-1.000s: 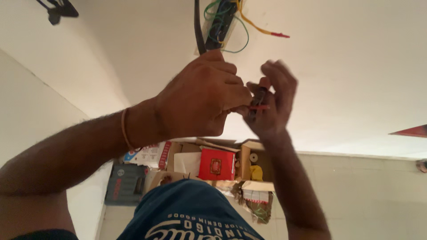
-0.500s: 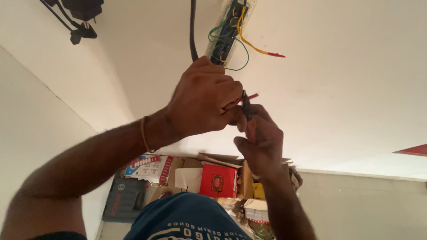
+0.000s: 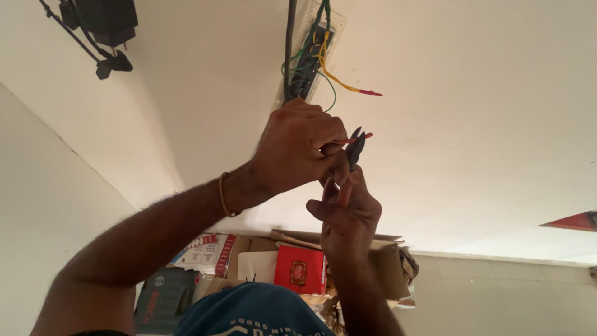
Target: The person strips the insulation from a black cable using pliers and twists the exposed wires. They then connect the wires to a wall-mounted electrical box, securing them with a screwdriver. The person continues to adjust and tighten the connections inside the box.
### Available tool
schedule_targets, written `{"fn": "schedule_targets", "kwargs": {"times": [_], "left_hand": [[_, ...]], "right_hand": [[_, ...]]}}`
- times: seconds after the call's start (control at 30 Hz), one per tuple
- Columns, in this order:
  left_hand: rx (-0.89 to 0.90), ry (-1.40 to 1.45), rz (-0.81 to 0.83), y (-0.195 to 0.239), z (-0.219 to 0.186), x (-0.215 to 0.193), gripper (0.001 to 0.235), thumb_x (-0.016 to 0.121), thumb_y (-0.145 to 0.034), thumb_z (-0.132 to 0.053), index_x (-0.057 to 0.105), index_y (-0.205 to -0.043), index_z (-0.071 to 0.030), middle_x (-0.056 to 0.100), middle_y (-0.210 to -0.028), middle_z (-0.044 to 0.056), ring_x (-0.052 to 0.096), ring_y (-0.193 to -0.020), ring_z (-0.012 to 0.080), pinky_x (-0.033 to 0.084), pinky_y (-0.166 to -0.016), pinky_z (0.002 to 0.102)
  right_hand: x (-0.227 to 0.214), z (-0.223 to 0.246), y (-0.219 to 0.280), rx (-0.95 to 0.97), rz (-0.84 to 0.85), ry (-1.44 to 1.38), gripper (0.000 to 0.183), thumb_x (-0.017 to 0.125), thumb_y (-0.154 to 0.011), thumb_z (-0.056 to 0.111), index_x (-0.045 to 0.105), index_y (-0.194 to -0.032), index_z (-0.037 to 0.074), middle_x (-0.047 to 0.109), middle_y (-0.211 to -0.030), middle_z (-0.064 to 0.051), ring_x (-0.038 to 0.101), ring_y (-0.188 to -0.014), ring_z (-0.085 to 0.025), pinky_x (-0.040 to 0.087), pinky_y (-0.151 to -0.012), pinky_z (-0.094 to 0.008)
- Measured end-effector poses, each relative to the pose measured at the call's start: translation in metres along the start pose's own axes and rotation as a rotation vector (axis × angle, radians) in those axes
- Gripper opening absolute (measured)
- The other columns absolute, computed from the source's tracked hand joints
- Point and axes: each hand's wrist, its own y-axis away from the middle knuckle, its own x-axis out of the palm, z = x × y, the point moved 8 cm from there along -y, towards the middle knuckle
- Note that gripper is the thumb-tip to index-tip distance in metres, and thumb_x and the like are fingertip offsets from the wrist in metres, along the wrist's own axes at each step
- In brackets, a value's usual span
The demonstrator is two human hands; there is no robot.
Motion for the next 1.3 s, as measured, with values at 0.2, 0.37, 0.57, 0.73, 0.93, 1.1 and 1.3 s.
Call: {"fn": "schedule_targets", "kwargs": {"times": [0.2,0.37,0.57,0.73,0.93,1.1,1.3], "left_hand": [[-0.611,0.162,-0.303,0.014,0.054,-0.021,0.062,0.091,-0.084,-0.033,0.039,-0.059,-0.012,0.038,-0.054,0.003,0.038,-0.052,0.0208,0.034,-0.053,0.037],[-0.113,-0.051,-0.091,0.01,0.018,-0.014,0.063,0.094,-0.078,-0.039,0.04,-0.062,-0.011,0.041,-0.057,0.002,0.04,-0.053,0.0199,0.038,-0.063,0.036],[-0.063,-0.06,0.026,0.013,0.025,-0.003,0.054,0.09,-0.083,-0.041,0.048,-0.068,-0.011,0.047,-0.061,0.001,0.049,-0.059,0.0199,0.039,-0.068,0.037],[-0.025,0.019,0.113,0.014,0.017,-0.007,0.042,0.085,-0.09,-0.039,0.057,-0.079,-0.01,0.055,-0.069,0.001,0.054,-0.066,0.0219,0.041,-0.074,0.04],[0.052,0.071,0.144,0.016,0.006,-0.017,0.021,0.075,-0.102,-0.024,0.062,-0.095,-0.01,0.062,-0.085,0.001,0.058,-0.081,0.0219,0.041,-0.082,0.04],[0.086,0.056,0.161,0.018,0.001,-0.021,0.012,0.068,-0.106,-0.017,0.063,-0.097,-0.01,0.06,-0.083,0.002,0.055,-0.08,0.0214,0.04,-0.085,0.041],[0.128,-0.01,0.171,0.019,-0.006,-0.021,0.008,0.067,-0.105,-0.015,0.063,-0.099,-0.012,0.06,-0.086,0.002,0.055,-0.084,0.023,0.041,-0.086,0.04]], "right_hand": [[-0.038,0.024,-0.003,-0.269,-0.266,-0.308,0.056,0.051,-0.078,-0.015,0.058,-0.128,0.006,0.059,-0.122,-0.007,0.057,-0.121,-0.022,0.05,-0.113,-0.059],[-0.081,0.058,-0.009,-0.297,-0.468,0.025,0.055,0.044,-0.08,-0.015,0.055,-0.133,-0.005,0.061,-0.12,-0.014,0.062,-0.12,-0.024,0.058,-0.11,-0.051],[-0.074,0.036,-0.016,-0.154,-0.375,0.234,0.039,0.056,-0.091,-0.015,0.055,-0.13,-0.006,0.063,-0.118,-0.017,0.064,-0.108,-0.022,0.06,-0.099,-0.042],[-0.047,0.026,-0.024,-0.146,-0.174,0.266,0.02,0.062,-0.097,-0.008,0.064,-0.117,-0.01,0.064,-0.123,-0.017,0.063,-0.109,-0.022,0.057,-0.09,-0.034],[-0.019,0.018,-0.036,-0.107,-0.038,0.151,0.01,0.063,-0.103,-0.005,0.065,-0.112,-0.008,0.066,-0.118,-0.019,0.065,-0.1,-0.022,0.056,-0.078,-0.033],[-0.008,0.012,-0.041,-0.032,-0.022,0.084,0.009,0.062,-0.104,-0.003,0.067,-0.11,-0.008,0.065,-0.114,-0.018,0.067,-0.096,-0.022,0.057,-0.077,-0.032],[-0.008,0.003,-0.041,0.067,-0.022,-0.053,0.01,0.057,-0.102,-0.003,0.066,-0.107,-0.006,0.063,-0.112,-0.017,0.069,-0.09,-0.027,0.059,-0.066,-0.038]]}}
